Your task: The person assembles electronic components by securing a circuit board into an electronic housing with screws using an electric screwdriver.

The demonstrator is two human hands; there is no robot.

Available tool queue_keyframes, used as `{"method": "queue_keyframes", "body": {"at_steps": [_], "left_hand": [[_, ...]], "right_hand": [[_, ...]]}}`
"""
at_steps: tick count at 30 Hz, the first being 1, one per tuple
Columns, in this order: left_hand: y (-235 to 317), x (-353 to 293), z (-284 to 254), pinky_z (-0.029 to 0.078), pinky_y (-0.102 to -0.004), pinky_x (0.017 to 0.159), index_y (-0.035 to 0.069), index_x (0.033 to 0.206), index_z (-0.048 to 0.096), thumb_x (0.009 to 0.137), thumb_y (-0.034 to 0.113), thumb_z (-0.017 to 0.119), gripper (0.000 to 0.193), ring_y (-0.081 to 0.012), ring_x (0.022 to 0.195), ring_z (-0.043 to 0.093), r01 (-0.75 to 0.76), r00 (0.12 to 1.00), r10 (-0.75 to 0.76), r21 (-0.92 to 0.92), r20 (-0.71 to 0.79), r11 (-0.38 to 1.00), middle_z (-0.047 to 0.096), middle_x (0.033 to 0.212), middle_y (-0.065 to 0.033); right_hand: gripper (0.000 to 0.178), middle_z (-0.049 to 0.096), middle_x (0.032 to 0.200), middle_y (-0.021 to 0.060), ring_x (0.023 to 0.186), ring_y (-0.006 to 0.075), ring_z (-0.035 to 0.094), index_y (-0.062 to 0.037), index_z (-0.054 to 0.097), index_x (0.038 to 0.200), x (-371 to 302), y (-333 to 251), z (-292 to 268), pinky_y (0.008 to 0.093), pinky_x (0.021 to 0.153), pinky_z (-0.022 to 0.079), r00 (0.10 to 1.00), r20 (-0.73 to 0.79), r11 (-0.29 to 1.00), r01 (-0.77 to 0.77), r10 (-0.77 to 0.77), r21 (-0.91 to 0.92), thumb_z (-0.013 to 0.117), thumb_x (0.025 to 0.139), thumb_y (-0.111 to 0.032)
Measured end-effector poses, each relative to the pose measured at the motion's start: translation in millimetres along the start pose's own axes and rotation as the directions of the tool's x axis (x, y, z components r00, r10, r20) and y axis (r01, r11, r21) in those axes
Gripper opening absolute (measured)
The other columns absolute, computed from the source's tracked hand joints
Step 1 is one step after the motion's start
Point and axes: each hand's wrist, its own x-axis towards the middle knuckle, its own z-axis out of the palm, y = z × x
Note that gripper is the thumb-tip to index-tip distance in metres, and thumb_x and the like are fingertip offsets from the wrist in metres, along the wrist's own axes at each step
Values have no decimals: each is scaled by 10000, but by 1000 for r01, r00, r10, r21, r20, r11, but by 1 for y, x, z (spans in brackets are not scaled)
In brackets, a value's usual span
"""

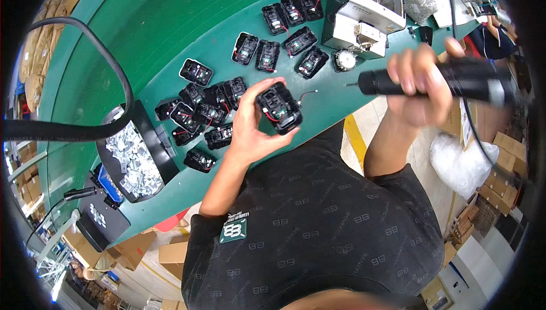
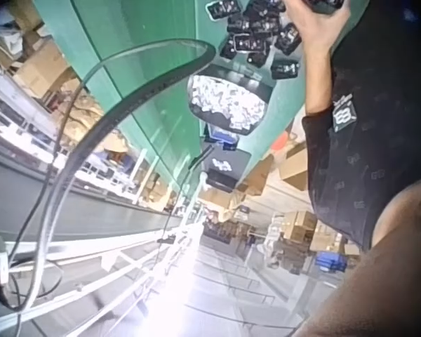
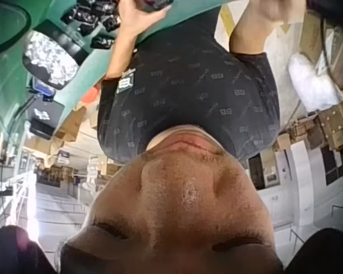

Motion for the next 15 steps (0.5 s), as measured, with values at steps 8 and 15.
{"method": "queue_keyframes", "body": {"at_steps": [8, 15], "left_hand": [[12, 13, 0, 453, -375, 931, 37, 1241, 443, 538, 129, 846, 816, -302, 1092, 570, -215, 976, 214, 276, 34, 937, 581, 1186, -151], [22, 15, 0, 462, -355, 908, 22, 1239, 455, 531, 128, 837, 812, -272, 1063, 583, -155, 988, 151, 393, 40, 906, 586, 1173, -141]], "right_hand": [[401, 464, 623, -58, 495, 99, 487, -238, 426, 1188, -19, 1, 48, 260, 486, 426, 940, 339, 997, -24, 47, -73, 591, 838, -134], [401, 451, 617, -47, 501, 102, 479, -229, 424, 1163, -27, 3, 51, 269, 498, 426, 965, 244, 995, -79, 93, -64, 591, 813, -123]]}}
